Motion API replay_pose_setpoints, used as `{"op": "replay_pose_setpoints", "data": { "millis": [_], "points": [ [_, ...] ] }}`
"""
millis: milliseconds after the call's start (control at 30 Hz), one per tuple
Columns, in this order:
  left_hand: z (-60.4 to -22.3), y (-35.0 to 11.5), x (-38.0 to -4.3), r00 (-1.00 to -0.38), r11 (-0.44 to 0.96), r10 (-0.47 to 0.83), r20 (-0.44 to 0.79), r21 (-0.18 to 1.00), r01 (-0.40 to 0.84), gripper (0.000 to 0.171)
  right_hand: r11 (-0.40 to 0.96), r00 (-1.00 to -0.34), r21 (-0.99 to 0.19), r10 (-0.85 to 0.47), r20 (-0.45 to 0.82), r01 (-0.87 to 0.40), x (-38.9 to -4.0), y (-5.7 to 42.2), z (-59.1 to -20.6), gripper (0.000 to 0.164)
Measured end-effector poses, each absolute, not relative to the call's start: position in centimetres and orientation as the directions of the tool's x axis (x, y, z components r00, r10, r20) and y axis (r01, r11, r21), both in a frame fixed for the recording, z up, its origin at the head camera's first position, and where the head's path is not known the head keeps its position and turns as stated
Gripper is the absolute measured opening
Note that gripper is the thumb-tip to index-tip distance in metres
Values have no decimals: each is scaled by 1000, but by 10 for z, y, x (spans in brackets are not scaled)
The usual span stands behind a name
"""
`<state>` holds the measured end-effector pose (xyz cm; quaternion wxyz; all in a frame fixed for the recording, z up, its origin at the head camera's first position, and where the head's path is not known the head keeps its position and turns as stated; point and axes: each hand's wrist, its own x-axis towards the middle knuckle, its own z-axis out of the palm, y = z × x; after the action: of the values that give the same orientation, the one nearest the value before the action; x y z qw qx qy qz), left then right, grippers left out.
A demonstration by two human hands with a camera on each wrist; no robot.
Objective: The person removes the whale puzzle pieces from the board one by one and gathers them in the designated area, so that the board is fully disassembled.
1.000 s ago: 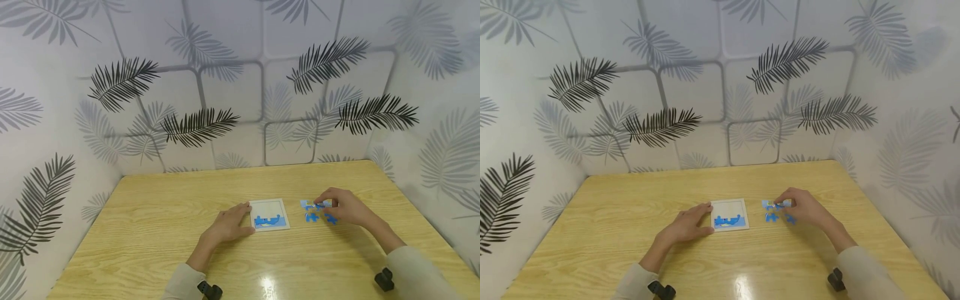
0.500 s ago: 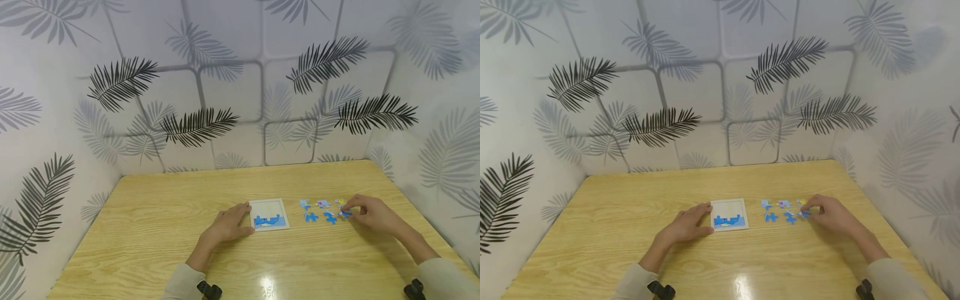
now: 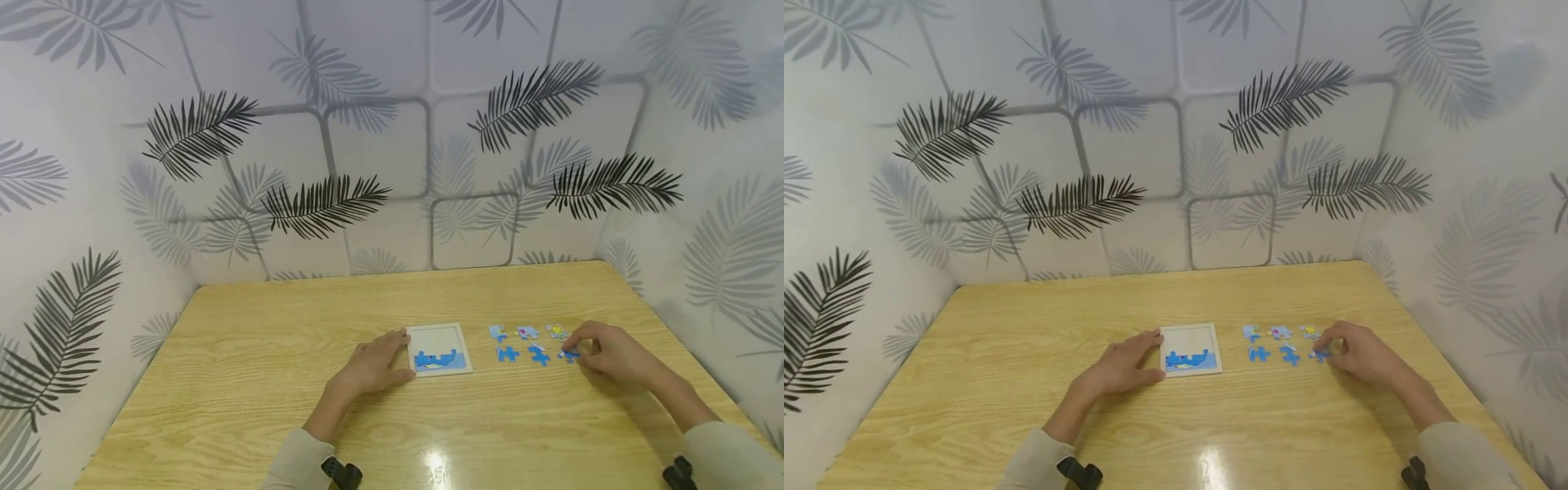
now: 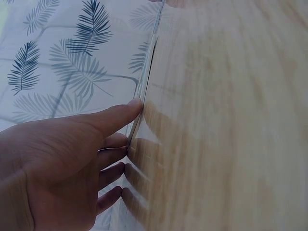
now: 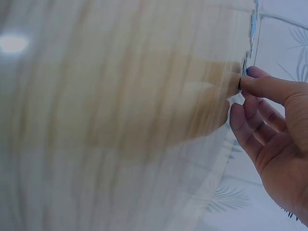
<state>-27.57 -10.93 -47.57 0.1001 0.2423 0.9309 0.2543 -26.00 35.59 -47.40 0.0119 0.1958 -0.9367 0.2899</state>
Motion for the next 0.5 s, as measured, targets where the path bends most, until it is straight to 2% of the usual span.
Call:
{"op": "replay_pose_setpoints", "data": {
  "millis": [300,500],
  "points": [
    [-472,-109,-275,-861,749,504,-69,532,396,71,738,-877,-475,-403,260,-480,-261,334,-465,28],
    [-468,-110,-273,-863,747,499,-81,545,381,72,663,-837,-515,-471,277,-543,-265,294,-464,27]
  ]
}}
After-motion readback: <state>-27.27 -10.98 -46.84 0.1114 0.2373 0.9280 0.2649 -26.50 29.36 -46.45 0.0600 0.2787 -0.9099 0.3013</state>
